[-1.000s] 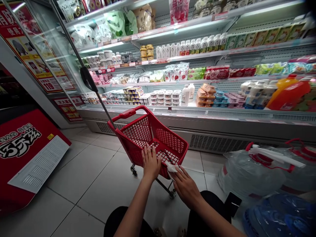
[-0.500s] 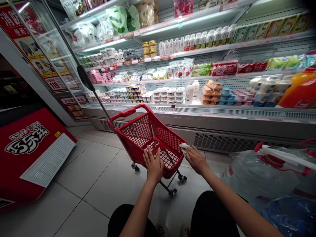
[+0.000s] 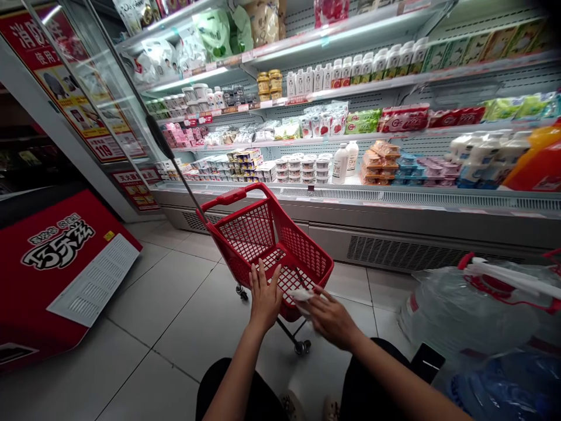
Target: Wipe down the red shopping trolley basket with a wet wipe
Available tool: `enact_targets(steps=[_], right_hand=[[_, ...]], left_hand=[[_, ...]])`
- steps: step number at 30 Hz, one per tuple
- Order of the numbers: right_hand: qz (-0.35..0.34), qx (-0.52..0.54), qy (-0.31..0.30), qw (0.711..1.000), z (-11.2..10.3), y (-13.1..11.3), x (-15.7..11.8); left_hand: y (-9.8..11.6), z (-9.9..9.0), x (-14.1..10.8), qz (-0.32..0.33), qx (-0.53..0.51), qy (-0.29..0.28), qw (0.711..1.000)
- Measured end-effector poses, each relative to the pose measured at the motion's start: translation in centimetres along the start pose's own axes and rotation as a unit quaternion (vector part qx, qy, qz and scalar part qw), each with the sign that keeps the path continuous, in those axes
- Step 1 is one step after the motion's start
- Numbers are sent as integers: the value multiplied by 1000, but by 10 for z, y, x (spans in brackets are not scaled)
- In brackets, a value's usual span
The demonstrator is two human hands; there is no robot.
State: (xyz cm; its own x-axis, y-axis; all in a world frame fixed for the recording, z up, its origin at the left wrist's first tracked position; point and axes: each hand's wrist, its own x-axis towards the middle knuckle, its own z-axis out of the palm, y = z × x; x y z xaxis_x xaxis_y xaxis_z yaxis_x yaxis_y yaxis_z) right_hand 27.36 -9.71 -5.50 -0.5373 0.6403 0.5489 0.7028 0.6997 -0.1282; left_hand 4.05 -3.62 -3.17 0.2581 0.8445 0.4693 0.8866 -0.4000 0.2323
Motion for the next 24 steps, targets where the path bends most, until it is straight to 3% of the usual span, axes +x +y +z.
enact_targets(steps=[5, 8, 13, 18, 21, 24], right_hand=[[57, -51, 9, 997, -23, 85, -10], [65, -53, 1, 996, -25, 97, -12], [75, -50, 37, 995, -12, 54, -19], [-22, -7, -11, 1000, -17, 1, -11], [-105, 31, -54, 992, -24, -14, 1], [-140, 50, -74, 986, -26, -9, 14]], left_hand=[[-7, -8, -8, 10, -15, -20, 1000], [-9, -11, -8, 18, -24, -28, 999], [-33, -22, -7, 20, -16, -52, 998], [-66, -42, -6, 14, 35, -77, 996], [-63, -44, -10, 8, 55, -55, 997], [-45, -36, -23, 13, 58, -42, 997]])
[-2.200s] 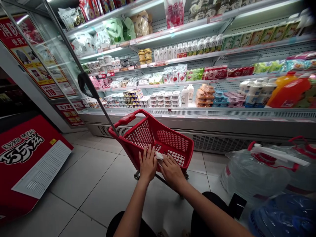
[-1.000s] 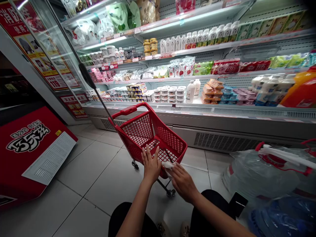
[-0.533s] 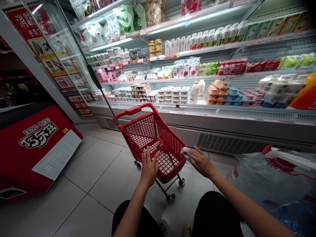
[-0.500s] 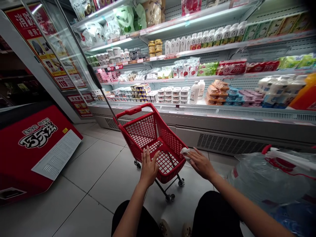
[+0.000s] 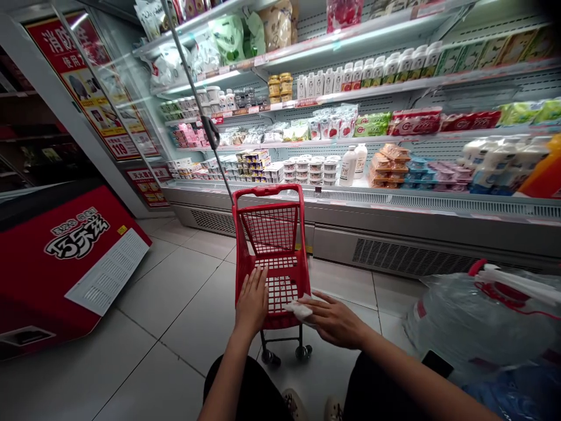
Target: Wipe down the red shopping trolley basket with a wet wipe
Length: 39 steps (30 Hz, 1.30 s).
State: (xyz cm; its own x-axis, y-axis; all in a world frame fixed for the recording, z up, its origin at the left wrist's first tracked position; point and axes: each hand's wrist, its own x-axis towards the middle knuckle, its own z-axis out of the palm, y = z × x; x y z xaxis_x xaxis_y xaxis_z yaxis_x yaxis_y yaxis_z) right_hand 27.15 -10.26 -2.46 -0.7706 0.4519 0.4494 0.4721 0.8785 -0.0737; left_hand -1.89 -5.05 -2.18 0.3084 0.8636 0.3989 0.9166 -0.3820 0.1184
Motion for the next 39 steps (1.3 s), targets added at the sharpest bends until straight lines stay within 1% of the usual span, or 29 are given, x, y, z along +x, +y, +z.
enact_targets(steps=[3, 5, 7, 9, 11, 13, 15, 17, 19, 21, 22, 23, 25, 29, 31, 32, 34, 37, 39], right_hand=[[-1, 0, -7, 1000, -1, 22, 11], [6, -17, 0, 1000, -1, 43, 20], [31, -46, 18, 998, -1, 67, 32], [75, -73, 35, 994, 0, 88, 44], [115, -85, 46, 989, 2, 100, 54], [135, -81, 58, 986, 6, 96, 59], [131, -64, 68, 987, 12, 75, 60], [111, -38, 65, 991, 20, 45, 58], [81, -7, 57, 995, 27, 16, 54], [47, 19, 51, 997, 31, -1, 52], [29, 27, 48, 998, 31, -3, 52], [16, 29, 44, 999, 30, 1, 52], [15, 11, 39, 999, 24, 22, 55], [99, -48, 55, 992, 8, 79, 66], [120, -53, 56, 990, 4, 93, 72], [121, -51, 57, 990, 4, 95, 74], [119, -43, 66, 990, 7, 87, 78], [118, -32, 84, 989, 16, 58, 82], [102, -19, 82, 991, 24, 34, 85]], left_hand=[[18, 9, -17, 6, 7, 3, 1000], [21, 12, -27, 3, 18, 5, 1000], [16, 13, -34, -3, 27, 8, 1000], [8, 11, -36, -2, 28, 8, 1000], [-1, 9, -35, 1, 23, 7, 1000], [-4, 7, -33, -9, 13, 11, 1000], [1, 7, -32, -31, -5, 21, 999], [14, 5, -31, -49, -39, 32, 998], [33, 4, -30, -51, -82, 38, 995], [49, 2, -32, -44, -109, 42, 992], [55, 2, -33, -42, -111, 45, 992], [59, 3, -34, -39, -103, 50, 993], [60, 4, -36, -28, -69, 54, 996], [48, 6, -39, 3, -9, 39, 999], [40, 4, -40, 14, -2, 30, 999], [35, 2, -40, 19, -1, 26, 999], [23, -2, -42, 21, 1, 17, 1000], [3, -13, -43, 4, 1, -5, 1000], [-5, -19, -41, -29, -10, -16, 999]])
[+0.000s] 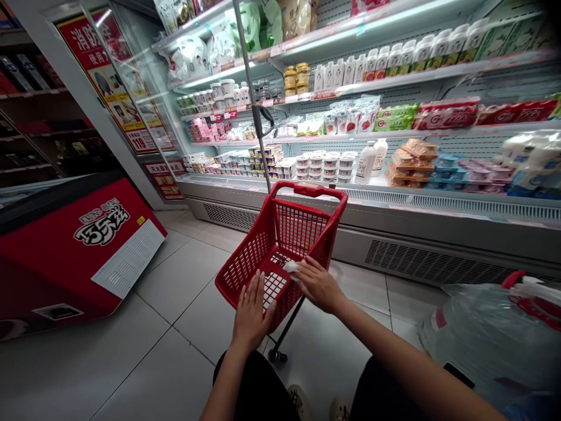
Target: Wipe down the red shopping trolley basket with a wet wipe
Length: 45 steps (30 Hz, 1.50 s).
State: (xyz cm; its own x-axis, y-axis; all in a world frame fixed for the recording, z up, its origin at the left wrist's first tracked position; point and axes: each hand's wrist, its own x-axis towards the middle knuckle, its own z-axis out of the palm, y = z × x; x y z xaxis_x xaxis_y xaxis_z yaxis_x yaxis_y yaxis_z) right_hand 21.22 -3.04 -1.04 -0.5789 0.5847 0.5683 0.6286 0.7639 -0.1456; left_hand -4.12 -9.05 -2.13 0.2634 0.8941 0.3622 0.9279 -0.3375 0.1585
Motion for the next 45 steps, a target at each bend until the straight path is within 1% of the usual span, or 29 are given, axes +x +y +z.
enact_targets(steps=[3, 5, 6, 7, 9, 13, 15, 17, 19, 22, 24, 25, 27, 29, 32, 34, 35, 36, 38, 41, 42, 44, 45], right_hand=[[-39, 27, -21, 999, 9, -27, -2], [-55, 32, -29, 998, 11, -32, -2], [-56, 26, -30, 998, 9, -29, -3], [-52, 14, -29, 998, 6, -22, -4], [-32, -22, -20, 999, -7, 0, -8], [31, -105, 23, 994, -45, 50, -24], [64, -130, 43, 988, -59, 61, -31], [90, -140, 60, 984, -63, 57, -33], [87, -131, 61, 986, -56, 41, -31], [37, -97, 25, 994, -39, 11, -26], [10, -85, 2, 996, -34, 3, -26], [5, -87, -2, 996, -35, 4, -27], [12, -108, 1, 994, -48, 19, -34], [39, -147, 13, 988, -69, 46, -45], [101, -213, 56, 970, -104, 90, -60], [139, -240, 91, 957, -118, 107, -67], [149, -245, 102, 952, -120, 109, -68], [152, -244, 105, 952, -119, 107, -68], [131, -224, 86, 962, -109, 92, -64], [63, -169, 23, 983, -86, 58, -56], [44, -154, 7, 987, -81, 50, -54], [27, -137, -8, 990, -79, 47, -53], [29, -139, -7, 990, -83, 53, -54]], left_hand=[[4, -6, 8, -67, -43, 15, 997], [13, -6, 13, -80, -73, 24, 994], [17, -6, 15, -75, -80, 26, 994], [20, -5, 16, -68, -80, 25, 994], [22, -4, 16, -53, -60, 20, 997], [11, -4, 12, -28, -6, 19, 999], [5, -3, 12, -21, 15, 26, 999], [3, -2, 14, -18, 35, 31, 999], [7, 1, 19, -15, 50, 36, 998], [21, 7, 29, 11, 55, 38, 998], [32, 9, 35, 44, 45, 26, 998], [36, 10, 37, 58, 40, 19, 997], [40, 11, 39, 71, 30, 7, 997], [39, 11, 39, 74, 20, 3, 997], [36, 11, 37, 67, 11, 2, 998], [36, 12, 37, 55, 13, 5, 998], [39, 12, 38, 50, 16, 8, 999], [42, 12, 40, 47, 17, 12, 999], [52, 12, 46, 53, 18, 22, 998], [73, 13, 59, 101, 8, 20, 995], [79, 14, 63, 123, 4, 17, 992], [89, 17, 69, 160, 1, 11, 987], [91, 19, 71, 173, 2, 9, 985]])
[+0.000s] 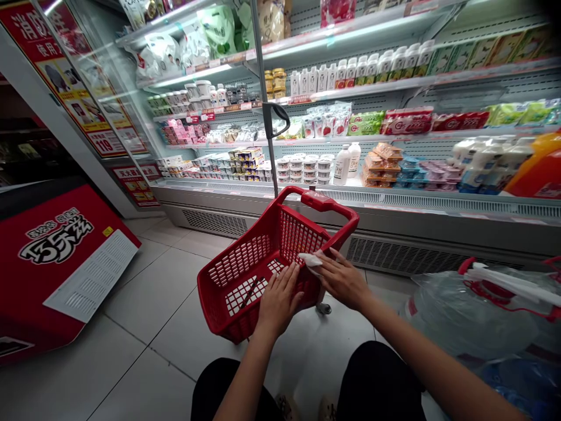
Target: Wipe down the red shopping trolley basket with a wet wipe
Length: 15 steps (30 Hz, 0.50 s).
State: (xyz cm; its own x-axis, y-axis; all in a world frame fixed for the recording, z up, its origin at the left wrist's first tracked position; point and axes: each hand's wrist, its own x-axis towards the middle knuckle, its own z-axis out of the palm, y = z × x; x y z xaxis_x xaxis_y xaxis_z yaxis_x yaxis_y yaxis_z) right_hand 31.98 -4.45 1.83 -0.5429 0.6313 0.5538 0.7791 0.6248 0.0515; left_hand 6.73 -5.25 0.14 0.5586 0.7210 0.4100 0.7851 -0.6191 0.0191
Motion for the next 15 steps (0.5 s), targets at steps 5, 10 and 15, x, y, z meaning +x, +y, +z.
enact_targets(steps=[5, 10, 15], right_hand=[[111, -89, 61, 988, -21, 74, -5], [124, -102, 71, 984, -20, 79, -1], [-2, -50, 3, 999, -6, 31, 2]], left_hand=[[2, 6, -1, 9, 10, 0, 1000], [5, 9, 0, 6, 14, 16, 1000], [9, 9, 1, 4, 32, 22, 999]])
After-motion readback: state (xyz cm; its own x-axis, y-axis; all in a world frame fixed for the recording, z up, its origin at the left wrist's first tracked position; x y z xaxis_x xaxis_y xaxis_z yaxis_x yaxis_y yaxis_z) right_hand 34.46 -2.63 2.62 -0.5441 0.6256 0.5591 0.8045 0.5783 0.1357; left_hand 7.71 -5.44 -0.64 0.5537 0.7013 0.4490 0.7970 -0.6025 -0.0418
